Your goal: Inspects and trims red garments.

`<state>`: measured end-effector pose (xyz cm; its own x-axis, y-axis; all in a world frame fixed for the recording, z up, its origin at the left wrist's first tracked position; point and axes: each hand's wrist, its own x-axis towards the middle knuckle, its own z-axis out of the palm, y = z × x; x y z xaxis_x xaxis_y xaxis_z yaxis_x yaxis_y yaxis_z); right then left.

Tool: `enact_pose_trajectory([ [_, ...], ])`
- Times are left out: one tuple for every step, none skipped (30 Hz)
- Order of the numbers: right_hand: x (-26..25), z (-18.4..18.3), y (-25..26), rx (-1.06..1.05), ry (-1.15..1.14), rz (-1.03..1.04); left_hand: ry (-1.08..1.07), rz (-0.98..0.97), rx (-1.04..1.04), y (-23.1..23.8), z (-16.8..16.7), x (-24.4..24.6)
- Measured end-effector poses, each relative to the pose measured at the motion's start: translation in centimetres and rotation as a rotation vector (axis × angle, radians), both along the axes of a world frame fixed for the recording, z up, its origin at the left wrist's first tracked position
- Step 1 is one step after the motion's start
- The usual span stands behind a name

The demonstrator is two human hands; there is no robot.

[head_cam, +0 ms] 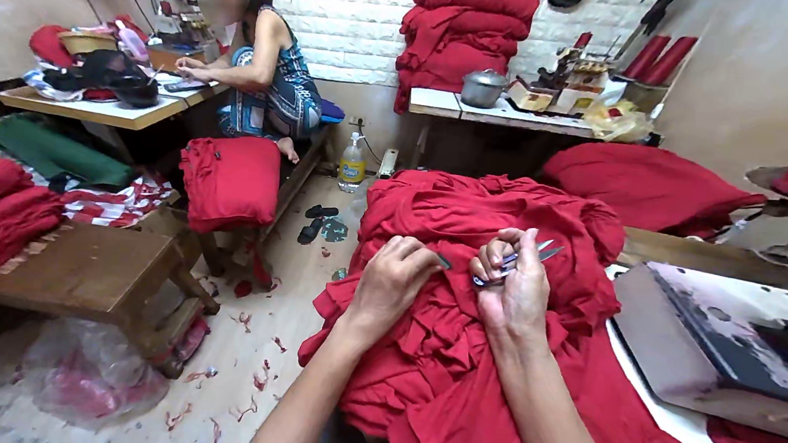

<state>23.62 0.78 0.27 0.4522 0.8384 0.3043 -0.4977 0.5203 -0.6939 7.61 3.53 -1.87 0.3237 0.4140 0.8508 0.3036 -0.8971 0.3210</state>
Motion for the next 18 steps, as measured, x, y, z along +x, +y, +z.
enact_pose_trajectory([
  [0.0,0.2,0.0,0.002,0.000,0.002,-0.085,-0.054,-0.065,-0.2,0.4,-0.2],
  [0.0,0.3,0.0,0.001,-0.012,0.004,-0.179,-0.107,-0.151,-0.7,1.0,-0.7],
  [0.0,0.3,-0.1,-0.001,-0.033,0.004,-0.280,-0.159,-0.247,-1.2,1.3,-1.2],
  [-0.1,0.3,-0.1,0.000,-0.065,-0.003,-0.385,-0.214,-0.333,-1.5,1.3,-1.8],
  [-0.1,0.2,-0.1,0.006,-0.108,-0.015,-0.486,-0.265,-0.400,-1.7,1.2,-2.4],
  [-0.2,0.0,-0.1,0.018,-0.167,-0.040,-0.565,-0.296,-0.442,-1.7,1.0,-2.9],
  [-0.3,-0.2,-0.2,0.032,-0.258,-0.078,-0.622,-0.300,-0.466,-1.7,0.7,-3.2],
  [-0.4,-0.4,-0.3,0.050,-0.371,-0.126,-0.628,-0.273,-0.464,-1.6,0.5,-3.4],
  [-0.6,-0.6,-0.4,0.074,-0.492,-0.185,-0.544,-0.222,-0.439,-1.5,0.4,-3.6],
  [-0.9,-0.7,-0.7,0.103,-0.611,-0.244,-0.367,-0.147,-0.411,-1.3,0.3,-3.9],
  [-1.1,-0.6,-0.9,0.141,-0.730,-0.301,-0.156,-0.064,-0.390,-1.1,0.6,-3.9],
  [-1.4,-0.5,-1.2,0.182,-0.844,-0.351,0.038,0.017,-0.352,-0.6,0.9,-3.6],
  [-1.6,-0.4,-1.6,0.222,-0.959,-0.405,0.154,0.084,-0.300,-0.2,1.1,-3.1],
  [-1.8,-0.2,-2.1,0.251,-1.079,-0.457,0.189,0.132,-0.254,0.2,1.4,-2.6],
  [-1.8,-0.2,-2.6,0.254,-1.202,-0.519,0.185,0.178,-0.221,0.5,1.7,-2.2],
  [-1.8,-0.3,-3.4,0.214,-1.312,-0.585,0.164,0.222,-0.211,0.7,2.2,-2.0],
  [-1.7,-0.5,-4.2,0.137,-1.403,-0.639,0.129,0.267,-0.210,1.0,2.6,-2.0],
  [-1.5,-0.8,-5.0,0.040,-1.470,-0.684,0.084,0.310,-0.191,1.4,2.9,-2.1],
])
